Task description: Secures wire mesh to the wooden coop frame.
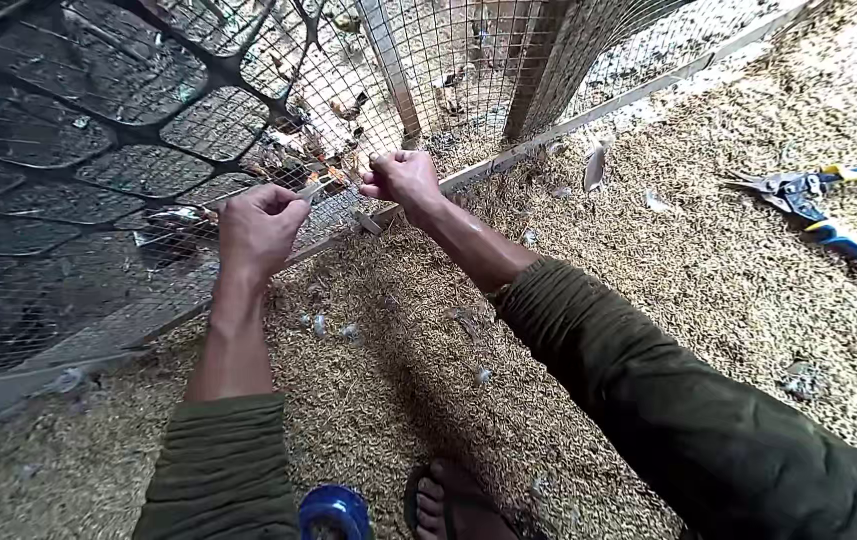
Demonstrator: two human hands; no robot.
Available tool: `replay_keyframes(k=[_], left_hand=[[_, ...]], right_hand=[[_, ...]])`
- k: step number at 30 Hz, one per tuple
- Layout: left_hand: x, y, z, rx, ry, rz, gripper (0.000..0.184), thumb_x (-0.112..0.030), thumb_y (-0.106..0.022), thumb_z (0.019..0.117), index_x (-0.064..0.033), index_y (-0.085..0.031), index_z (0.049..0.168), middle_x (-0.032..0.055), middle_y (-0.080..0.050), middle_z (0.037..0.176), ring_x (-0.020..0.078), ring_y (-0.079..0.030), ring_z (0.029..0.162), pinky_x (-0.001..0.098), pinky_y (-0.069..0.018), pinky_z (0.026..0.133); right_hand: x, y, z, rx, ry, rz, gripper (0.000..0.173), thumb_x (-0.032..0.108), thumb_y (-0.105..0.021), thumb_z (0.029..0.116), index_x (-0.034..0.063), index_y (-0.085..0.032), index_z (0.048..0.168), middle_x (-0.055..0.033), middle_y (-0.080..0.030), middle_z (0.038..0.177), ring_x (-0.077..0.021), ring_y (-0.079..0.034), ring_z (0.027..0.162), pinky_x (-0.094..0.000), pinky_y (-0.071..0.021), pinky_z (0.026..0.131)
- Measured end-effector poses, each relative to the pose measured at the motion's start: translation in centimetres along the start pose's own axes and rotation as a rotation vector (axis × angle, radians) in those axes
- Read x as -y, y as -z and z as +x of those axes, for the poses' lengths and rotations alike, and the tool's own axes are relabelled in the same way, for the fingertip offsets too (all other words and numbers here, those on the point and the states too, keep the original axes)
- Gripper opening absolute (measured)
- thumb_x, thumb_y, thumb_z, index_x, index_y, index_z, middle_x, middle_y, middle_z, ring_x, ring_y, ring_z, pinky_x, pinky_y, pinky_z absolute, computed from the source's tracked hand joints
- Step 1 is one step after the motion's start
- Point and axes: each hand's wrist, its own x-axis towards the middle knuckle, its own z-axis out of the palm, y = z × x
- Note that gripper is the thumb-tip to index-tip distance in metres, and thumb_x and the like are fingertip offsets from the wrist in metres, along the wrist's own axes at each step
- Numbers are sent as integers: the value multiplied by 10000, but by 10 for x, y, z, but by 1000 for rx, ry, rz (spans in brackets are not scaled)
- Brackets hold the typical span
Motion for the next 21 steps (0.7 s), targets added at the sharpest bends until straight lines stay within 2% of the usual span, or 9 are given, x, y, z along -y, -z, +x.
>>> replay_keyframes(k=[1,3,6,8,10,12,15,17,21], left_hand=[[0,-1,0,-10,0,7,202,-207,-635,980,-32,-725,1022,137,-693,948,235,-630,837,512,-486,784],[-1,-4,-3,-23,8,19,212,-195,-620,988,-20,-726,1042,163,-697,983,273,-645,872,543,-490,811],[-4,-3,-15,-5,44,33,229,-178,-573,1018,-13,-702,1108,185,-692,987,311,-648,883,573,-488,814],[1,-3,-25,45,85,-1,279,-178,-540,1042,-19,-648,1243,194,-692,1037,325,-667,902,584,-516,828],[8,-6,-39,68,154,-100,291,-164,-534,1051,-20,-610,1292,176,-697,1063,286,-693,891,543,-558,837],[10,-12,-56,57,254,-250,241,-120,-526,1056,-20,-583,1267,129,-699,972,197,-689,740,421,-596,717],[17,-19,-76,85,361,-450,257,-87,-424,1075,-51,-485,1322,87,-640,953,122,-546,648,314,-482,588],[21,-32,-73,16,403,-614,260,-81,-353,1036,-62,-474,1265,2,-524,805,55,-414,558,235,-360,490],[20,-42,-63,4,370,-802,312,-261,-319,1096,-144,-395,1375,-63,-387,717,38,-347,515,222,-321,456]], right_hand=[[3,3,-6,29,-29,-16,190,118,-498,1086,-26,-613,1133,-103,-707,954,-147,-737,815,-296,-624,788],[-17,7,14,87,126,67,181,102,-545,1064,-64,-615,1043,-121,-691,841,-159,-720,694,-308,-639,674],[-24,9,21,130,154,99,181,104,-550,1062,-66,-610,1049,-121,-680,826,-163,-709,682,-321,-638,677],[-23,8,20,129,151,87,178,103,-550,1062,-66,-605,1064,-122,-682,840,-165,-710,688,-322,-637,685],[-22,8,20,126,157,68,187,113,-546,1067,-64,-601,1090,-121,-690,851,-163,-715,695,-315,-637,687],[-22,8,20,129,165,53,192,116,-534,1072,-62,-603,1088,-111,-698,838,-159,-717,694,-313,-636,687],[-22,8,19,123,179,27,189,122,-546,1066,-54,-614,1070,-93,-702,827,-154,-715,698,-315,-635,690],[-21,9,19,120,193,5,190,120,-541,1068,-56,-602,1108,-98,-703,845,-155,-720,710,-311,-636,696],[-21,9,19,120,219,-22,171,108,-530,1067,-46,-592,1108,-92,-701,851,-162,-722,726,-320,-638,712]])
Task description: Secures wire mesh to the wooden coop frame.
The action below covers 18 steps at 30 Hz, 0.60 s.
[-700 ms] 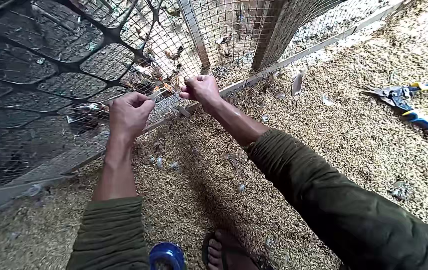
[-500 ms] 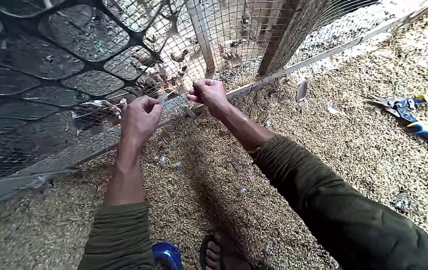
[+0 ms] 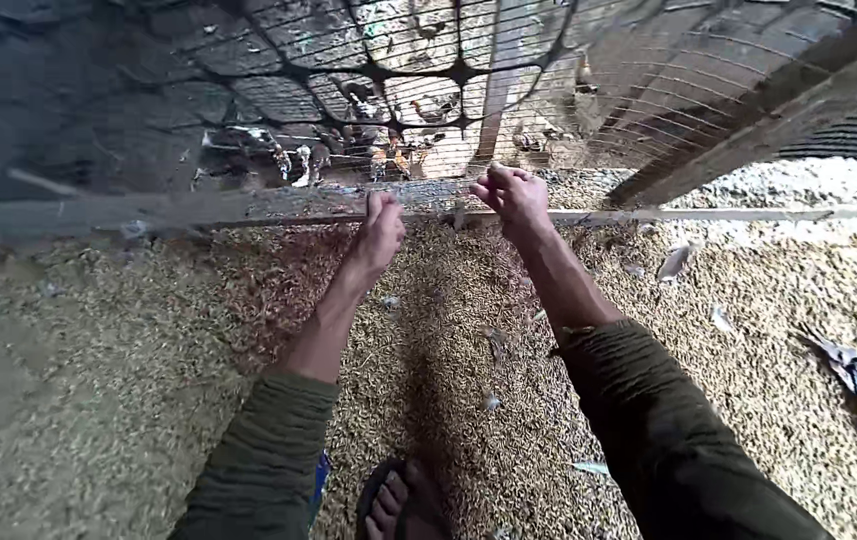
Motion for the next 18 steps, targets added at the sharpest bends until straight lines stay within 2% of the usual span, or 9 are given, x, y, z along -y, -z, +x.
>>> replay_keyframes(k=[2,5,8,10,13,15,16,18], left_hand=[[-4,-2,7,56,-109,116,394,-395,-320,1122,-172,-418,1431,-25,-405,728,100,-395,538,295,-384,490],[-18,-7,17,83,-212,294,413,-420,-271,1124,-167,-495,1362,35,-442,760,182,-444,605,399,-420,575],[-31,-11,25,155,-188,301,459,-485,-256,1114,-156,-391,1404,13,-427,772,163,-444,610,375,-427,569],[-35,-11,28,188,-200,342,435,-472,-243,1118,-176,-389,1401,17,-433,784,163,-450,612,369,-420,559],[-39,-12,29,174,-206,431,387,-396,-300,1130,-155,-470,1380,115,-566,924,229,-525,700,444,-458,636],[-32,-14,33,109,-243,452,370,-362,-332,1129,-117,-498,1351,127,-577,907,245,-552,717,462,-482,663],[-29,-14,34,76,-274,481,351,-339,-339,1129,-89,-500,1317,133,-584,921,253,-583,749,468,-504,694],[-29,-15,35,21,-316,518,346,-271,-371,1122,-24,-554,1282,193,-634,1112,311,-651,965,529,-528,872]], right_hand=[[0,1,0,-3,11,-3,153,101,-525,1069,-37,-586,1092,-80,-697,839,-157,-721,718,-327,-641,717],[0,0,-1,-29,27,31,120,81,-534,1063,-10,-581,1000,-66,-681,782,-155,-711,682,-325,-642,697],[0,0,-2,-43,22,67,126,66,-533,1062,-2,-575,965,-67,-671,768,-156,-706,670,-326,-641,684],[0,0,-1,-49,14,76,115,66,-542,1059,-10,-578,981,-71,-680,770,-157,-710,667,-324,-641,676],[0,2,0,-38,10,73,125,73,-540,1062,-13,-584,984,-69,-684,770,-153,-710,668,-315,-638,672],[-2,3,2,-19,11,79,141,79,-536,1065,-14,-589,974,-73,-685,774,-157,-713,675,-317,-641,678],[-2,3,2,-20,10,90,140,75,-541,1062,-19,-596,974,-77,-686,774,-162,-714,672,-322,-643,677],[-2,3,3,-24,1,96,133,68,-549,1056,-18,-594,964,-77,-684,767,-159,-711,665,-322,-641,674]])
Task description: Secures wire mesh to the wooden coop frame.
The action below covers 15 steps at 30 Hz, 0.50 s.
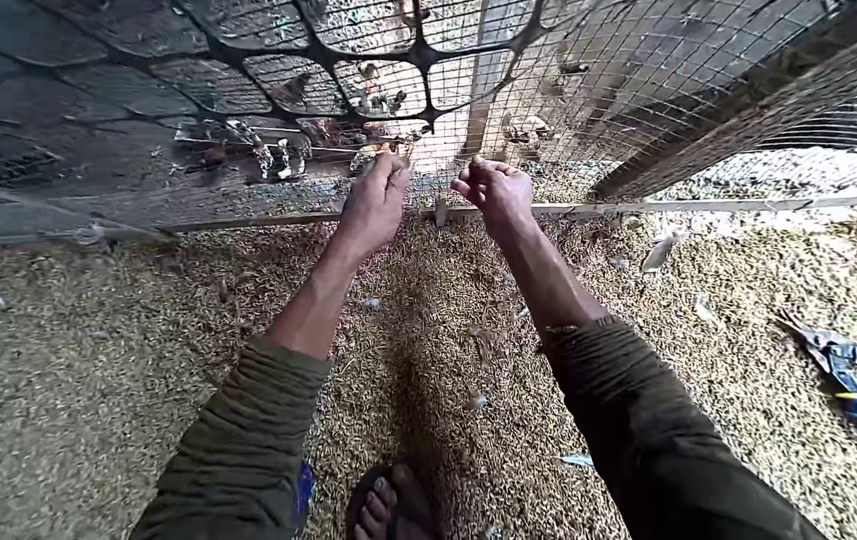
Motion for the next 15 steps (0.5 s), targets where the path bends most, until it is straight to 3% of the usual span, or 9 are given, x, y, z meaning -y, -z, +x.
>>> replay_keyframes(k=[1,4,6,7,10,11,13,15], left_hand=[[-1,0,0,-31,-2,12,338,-251,-388,1120,-13,-576,1269,197,-649,1140,314,-661,999,534,-526,902],[-2,-2,0,-84,-19,46,316,-216,-404,1116,-8,-594,1260,168,-677,1001,284,-671,884,495,-542,837],[-4,-4,0,-109,-22,81,313,-194,-391,1117,7,-582,1261,185,-673,992,300,-670,874,502,-539,827],[-4,-7,-1,-135,-26,101,312,-187,-385,1116,17,-576,1253,202,-658,1034,313,-658,902,505,-528,835],[7,-13,-3,-227,-169,130,301,-179,-436,1087,32,-621,1195,226,-503,1429,343,-518,1307,486,-435,1092],[9,-15,-2,-238,-209,109,292,-175,-448,1080,33,-630,1175,216,-454,1500,325,-465,1377,466,-401,1137],[10,-21,-3,-263,-226,44,275,-163,-469,1073,38,-636,1156,197,-428,1532,266,-458,1397,406,-417,1135],[9,-26,-5,-308,-219,-20,264,-168,-480,1068,26,-643,1145,185,-471,1493,222,-520,1329,349,-488,1046]], right_hand=[[0,0,0,-3,-7,2,124,68,-553,1053,-17,-591,971,-75,-681,769,-158,-709,664,-322,-642,676],[1,-1,1,-7,-21,0,121,75,-560,1052,-19,-591,983,-75,-678,775,-158,-710,665,-320,-642,676],[2,-1,1,-2,-20,-6,129,79,-554,1056,-18,-591,979,-75,-680,775,-156,-711,663,-317,-643,674],[1,-1,1,2,-22,-7,135,83,-551,1059,-19,-591,979,-76,-682,776,-157,-710,662,-319,-642,676],[1,0,1,16,-23,-9,140,90,-551,1061,-24,-589,990,-80,-681,777,-159,-710,666,-328,-642,681],[1,1,1,18,-22,-13,136,90,-554,1060,-27,-589,1001,-81,-681,785,-159,-710,671,-331,-643,684],[0,2,0,16,-17,-14,130,86,-563,1055,-26,-594,995,-82,-687,785,-160,-716,674,-333,-646,680],[-1,2,0,15,-18,-3,132,81,-562,1054,-17,-592,971,-82,-689,774,-161,-714,670,-330,-643,677]])
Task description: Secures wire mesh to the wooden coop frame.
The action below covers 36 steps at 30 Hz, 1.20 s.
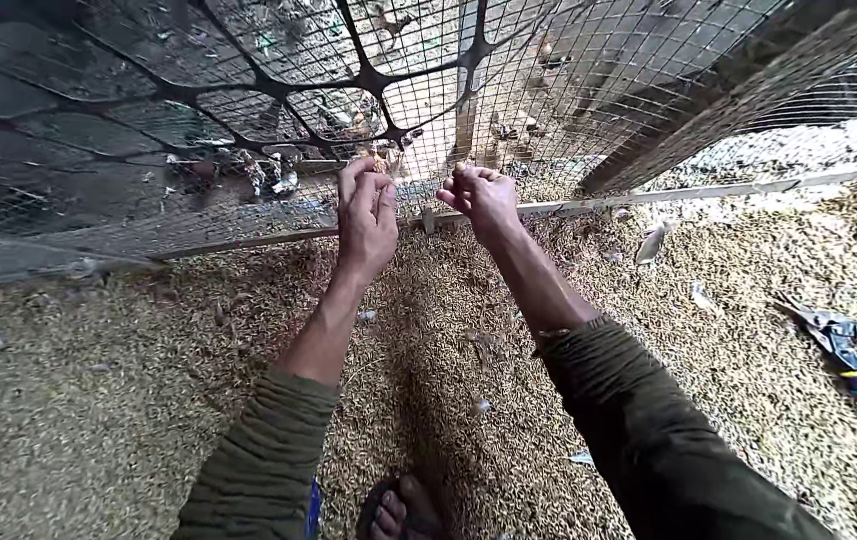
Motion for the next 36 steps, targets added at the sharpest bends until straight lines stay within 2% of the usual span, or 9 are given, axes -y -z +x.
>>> replay_keyframes(k=[3,12,15,18,25,28,30,33,36], left_hand=[[1,-5,-2,-52,-5,-86,271,-131,-445,1073,42,-626,1177,193,-539,1404,208,-545,1282,325,-490,1021],[1,-12,-2,-29,2,-170,295,-178,-436,1085,38,-613,1181,174,-468,1534,186,-532,1354,339,-472,1098],[-1,-11,-4,32,42,-150,329,-191,-416,1098,26,-573,1290,166,-424,1581,157,-580,1295,316,-498,1053],[-8,-10,-4,86,100,-153,406,-181,-389,1108,-19,-437,1477,157,-529,1454,136,-656,1091,323,-544,938],[-7,-7,-19,44,32,-210,283,-122,-332,1092,34,-505,1252,172,-389,1557,92,-606,1074,280,-518,901],[-11,-13,-32,-26,27,-241,285,-114,-333,1092,29,-484,1286,148,-510,1377,88,-603,995,277,-515,862],[-13,-15,-39,-42,26,-235,268,-138,-307,1095,15,-483,1227,141,-492,1404,81,-588,999,268,-506,861],[-18,-13,-53,-33,60,-196,426,-195,-299,1120,-33,-357,1510,94,-600,1035,124,-597,810,312,-534,753],[-20,-11,-65,-7,80,-185,436,-224,-287,1121,-76,-321,1529,66,-584,946,127,-580,764,318,-530,709]], right_hand=[[2,0,-2,-7,-19,-2,126,85,-558,1056,-27,-589,1008,-83,-682,777,-155,-710,660,-323,-643,671],[4,-1,-1,-15,-46,-9,145,99,-564,1055,-30,-593,995,-92,-686,782,-164,-711,660,-327,-642,667],[4,-1,-1,-7,-44,-8,141,100,-564,1056,-26,-588,997,-88,-682,783,-163,-710,665,-327,-640,672],[4,-1,-1,-3,-41,-14,147,101,-561,1058,-30,-588,998,-91,-682,787,-163,-710,667,-325,-639,675],[1,1,-6,11,-30,4,141,93,-553,1059,-28,-589,996,-93,-691,786,-168,-719,679,-335,-643,687],[-2,4,-10,12,-15,7,146,90,-560,1055,-41,-608,1014,-97,-703,798,-177,-726,690,-341,-646,692],[-2,5,-13,22,-19,1,143,95,-556,1058,-37,-601,1025,-93,-705,815,-168,-728,704,-332,-644,701],[-1,6,-21,22,-23,9,144,83,-545,1062,-45,-605,1035,-93,-705,806,-157,-721,687,-315,-639,680],[-2,9,-27,13,-30,9,131,83,-557,1057,-38,-604,1037,-85,-711,805,-155,-726,693,-304,-640,680]])
